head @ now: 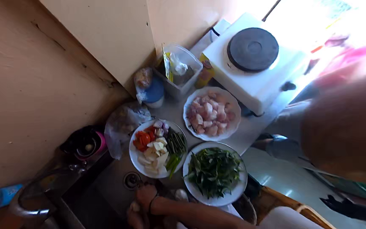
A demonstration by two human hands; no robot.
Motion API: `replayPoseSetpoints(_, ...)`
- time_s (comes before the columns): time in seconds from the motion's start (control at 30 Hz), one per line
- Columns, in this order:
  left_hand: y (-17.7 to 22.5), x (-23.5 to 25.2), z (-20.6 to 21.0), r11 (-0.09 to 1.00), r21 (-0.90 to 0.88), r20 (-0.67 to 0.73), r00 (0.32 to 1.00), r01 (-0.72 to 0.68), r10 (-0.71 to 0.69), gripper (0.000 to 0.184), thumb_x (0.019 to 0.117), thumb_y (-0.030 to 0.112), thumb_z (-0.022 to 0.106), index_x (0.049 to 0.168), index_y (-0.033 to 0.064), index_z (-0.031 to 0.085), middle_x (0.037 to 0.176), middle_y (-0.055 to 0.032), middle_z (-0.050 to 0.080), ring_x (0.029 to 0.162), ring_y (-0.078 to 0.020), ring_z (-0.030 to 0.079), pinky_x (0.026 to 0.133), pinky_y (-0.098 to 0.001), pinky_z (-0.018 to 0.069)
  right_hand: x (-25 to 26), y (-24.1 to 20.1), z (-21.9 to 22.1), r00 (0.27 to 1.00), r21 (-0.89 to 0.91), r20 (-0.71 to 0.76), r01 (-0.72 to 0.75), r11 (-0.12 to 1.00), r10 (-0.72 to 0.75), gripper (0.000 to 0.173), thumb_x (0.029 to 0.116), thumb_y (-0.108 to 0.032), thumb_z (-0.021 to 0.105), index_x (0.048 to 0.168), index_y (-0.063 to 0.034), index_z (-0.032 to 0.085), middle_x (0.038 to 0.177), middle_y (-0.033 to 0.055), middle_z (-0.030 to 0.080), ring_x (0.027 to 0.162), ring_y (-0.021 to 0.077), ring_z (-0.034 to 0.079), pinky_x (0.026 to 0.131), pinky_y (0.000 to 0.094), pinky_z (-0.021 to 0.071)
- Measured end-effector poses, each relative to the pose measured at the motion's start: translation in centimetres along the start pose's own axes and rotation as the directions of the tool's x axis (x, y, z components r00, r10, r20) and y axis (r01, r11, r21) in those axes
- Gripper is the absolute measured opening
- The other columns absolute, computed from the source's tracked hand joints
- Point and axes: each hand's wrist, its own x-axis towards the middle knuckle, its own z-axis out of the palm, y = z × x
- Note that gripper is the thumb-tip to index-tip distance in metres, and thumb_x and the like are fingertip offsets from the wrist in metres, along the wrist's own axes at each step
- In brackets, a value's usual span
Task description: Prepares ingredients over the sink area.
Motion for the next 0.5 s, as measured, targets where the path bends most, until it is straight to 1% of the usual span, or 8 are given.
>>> replayPoseSetpoints(0.07,0.6,-0.6,0.6,0.999,0.035,-0.050,0.999,-0.013,0.015,0.045,0.1105,0.035,0.023,0.115,0.0011,0.053,0.091,-0.0073,0.052,0.075,-0.0139,0.053,0.067,-0.0338,0.0488,-0.4,0.2,0.5,1.000,-0.031,-0.013,-0.001,1.000,0.000,0.046,0.0999,-0.004,0.056,0.144,0.0048,0.049,0.141,0.0296,0.055,0.120,0.0489,0.061,0.093,0.0633,0.0537)
replayPoseSetpoints(0.1,0.7,-0.6,0.6,0.998,0.055,-0.056,0.998,-0.020,0.023,0.048,0.1110,0.036,0.021,0.117,0.0002,0.053,0.090,-0.0082,0.053,0.073,-0.0144,0.052,0.065,-0.0342,0.0483,-0.4,0.5,0.5,1.000,-0.016,-0.009,0.005,1.000,-0.006,0.047,0.0995,-0.003,0.057,0.144,0.0058,0.048,0.141,0.0299,0.055,0.121,0.0489,0.060,0.096,0.0625,0.0529)
replayPoseSetpoints(0.13,0.5,-0.3,0.6,0.995,0.089,-0.066,0.997,-0.033,0.039,0.047,0.1107,0.037,0.019,0.112,0.0035,0.052,0.083,-0.0045,0.052,0.065,-0.0109,0.051,0.058,-0.0303,0.0469,-0.3,0.8,0.6,1.000,0.020,0.001,0.026,0.999,-0.026,0.047,0.0991,-0.002,0.058,0.145,0.0064,0.048,0.142,0.0301,0.054,0.125,0.0488,0.058,0.101,0.0623,0.0506)
replayPoseSetpoints(0.17,0.4,-0.2,0.3,0.995,0.095,-0.052,0.998,-0.033,0.038,0.047,0.1107,0.036,0.020,0.115,0.0022,0.052,0.086,-0.0060,0.052,0.068,-0.0125,0.051,0.060,-0.0324,0.0467,-0.3,1.1,0.9,0.998,0.060,0.017,0.060,0.996,-0.061,0.045,0.1003,-0.005,0.058,0.144,0.0061,0.050,0.143,0.0302,0.054,0.127,0.0481,0.057,0.104,0.0621,0.0486)
replayPoseSetpoints(0.23,0.4,-0.4,0.0,0.999,0.034,-0.003,1.000,-0.007,0.007,0.047,0.1108,0.033,0.026,0.129,-0.0021,0.051,0.107,-0.0150,0.057,0.089,-0.0211,0.055,0.078,-0.0430,0.0502,-0.7,1.2,1.7,0.989,0.109,0.074,0.123,0.986,-0.132,0.043,0.1073,-0.023,0.052,0.141,0.0037,0.055,0.140,0.0306,0.056,0.128,0.0470,0.057,0.107,0.0626,0.0460)
replayPoseSetpoints(0.3,0.4,-0.8,0.2,0.997,-0.065,0.024,0.999,0.042,-0.040,0.041,0.1093,0.031,0.035,0.129,-0.0008,0.051,0.113,-0.0158,0.058,0.097,-0.0227,0.057,0.084,-0.0456,0.0506,-1.3,1.1,2.8,0.982,0.119,0.111,0.143,0.983,-0.156,0.049,0.1095,-0.035,0.047,0.147,-0.0036,0.052,0.143,0.0308,0.054,0.130,0.0486,0.055,0.108,0.0652,0.0440)
replayPoseSetpoints(0.4,0.5,-1.1,0.1,0.976,-0.211,0.063,0.997,0.056,-0.044,0.034,0.1101,0.029,0.031,0.117,0.0039,0.053,0.098,-0.0076,0.058,0.085,-0.0139,0.058,0.073,-0.0353,0.0521,-1.8,1.1,4.1,0.981,0.235,0.052,0.172,0.957,-0.189,0.049,0.1126,-0.032,0.037,0.154,-0.0072,0.043,0.140,0.0276,0.059,0.128,0.0446,0.059,0.109,0.0614,0.0444)
replayPoseSetpoints(0.5,1.6,-2.5,0.2,0.943,-0.325,0.182,0.983,0.078,-0.018,0.037,0.1098,0.032,0.022,0.116,0.0091,0.051,0.096,-0.0034,0.060,0.084,-0.0121,0.061,0.073,-0.0347,0.0543,-1.2,1.5,4.6,0.970,0.334,-0.029,0.238,0.912,-0.243,0.045,0.1133,-0.027,0.033,0.147,-0.0009,0.047,0.126,0.0281,0.065,0.120,0.0430,0.064,0.105,0.0591,0.0478)
